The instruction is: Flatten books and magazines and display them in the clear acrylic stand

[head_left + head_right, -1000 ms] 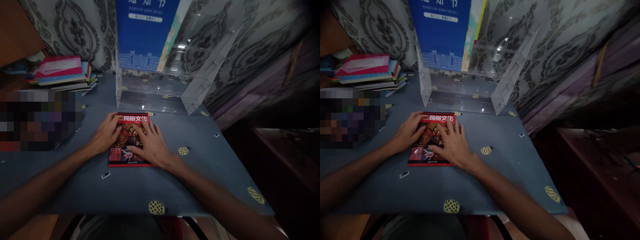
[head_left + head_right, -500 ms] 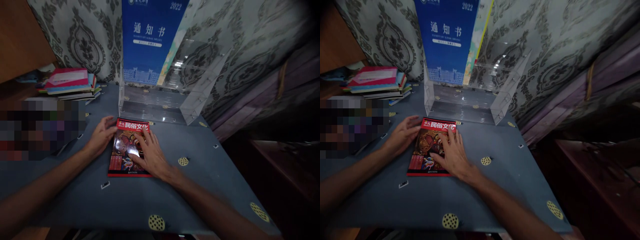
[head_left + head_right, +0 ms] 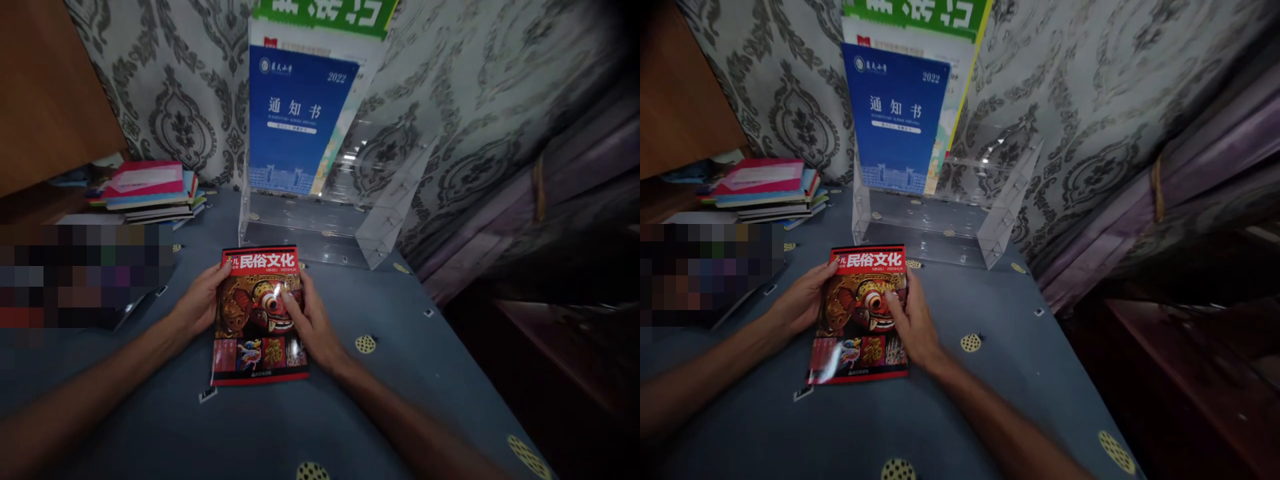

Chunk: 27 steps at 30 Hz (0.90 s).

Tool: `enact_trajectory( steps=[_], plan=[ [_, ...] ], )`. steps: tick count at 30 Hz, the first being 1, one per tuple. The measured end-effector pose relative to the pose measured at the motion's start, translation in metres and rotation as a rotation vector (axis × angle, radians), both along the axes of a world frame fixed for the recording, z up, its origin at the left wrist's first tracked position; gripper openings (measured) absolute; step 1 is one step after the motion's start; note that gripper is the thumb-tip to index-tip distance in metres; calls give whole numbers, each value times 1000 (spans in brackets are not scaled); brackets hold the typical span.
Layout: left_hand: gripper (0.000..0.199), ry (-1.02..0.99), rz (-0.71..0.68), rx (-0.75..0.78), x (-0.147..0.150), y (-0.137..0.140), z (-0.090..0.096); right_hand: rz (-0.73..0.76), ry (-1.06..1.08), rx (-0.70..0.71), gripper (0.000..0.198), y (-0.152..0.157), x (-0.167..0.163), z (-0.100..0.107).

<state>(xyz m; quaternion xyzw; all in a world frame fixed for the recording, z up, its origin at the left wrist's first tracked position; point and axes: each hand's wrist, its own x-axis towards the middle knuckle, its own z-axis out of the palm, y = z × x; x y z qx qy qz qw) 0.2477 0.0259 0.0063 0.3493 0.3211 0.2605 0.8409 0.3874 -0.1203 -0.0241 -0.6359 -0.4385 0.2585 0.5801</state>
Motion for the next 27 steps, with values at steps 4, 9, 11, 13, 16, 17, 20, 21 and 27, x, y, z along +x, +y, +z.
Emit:
enact_trajectory(
  steps=[4, 9, 11, 13, 16, 17, 20, 21, 27],
  plan=[
    [31, 8, 1, -71, 0, 2, -3, 229, 556, -69, 52, 5, -7, 2],
    [43, -33, -74, -135, -3, 7, -15, 306, 768, -75, 57, 5, -14, 2],
    [45, -47, -80, -150, -3, 6, -16, 302, 793, -76, 58, 4, -15, 1],
    [46, -49, -75, -154, -3, 3, -15, 306, 807, -79, 58, 3, -15, 1],
    [48, -34, -84, -143, -3, -4, -10, 326, 812, -83, 57, 1, -14, 1],
    [49, -31, -99, -141, -2, -6, -8, 339, 810, -87, 57, 0, -14, 1],
    [52, -27, -137, -160, -2, -11, -4, 409, 813, -100, 62, -3, -13, 4],
    [52, -23, -137, -171, -2, -12, -3, 441, 818, -105, 64, -4, -13, 5],
    [51, -12, -138, -198, -2, -13, -3, 551, 862, -112, 68, -10, -9, 9]
  ],
)
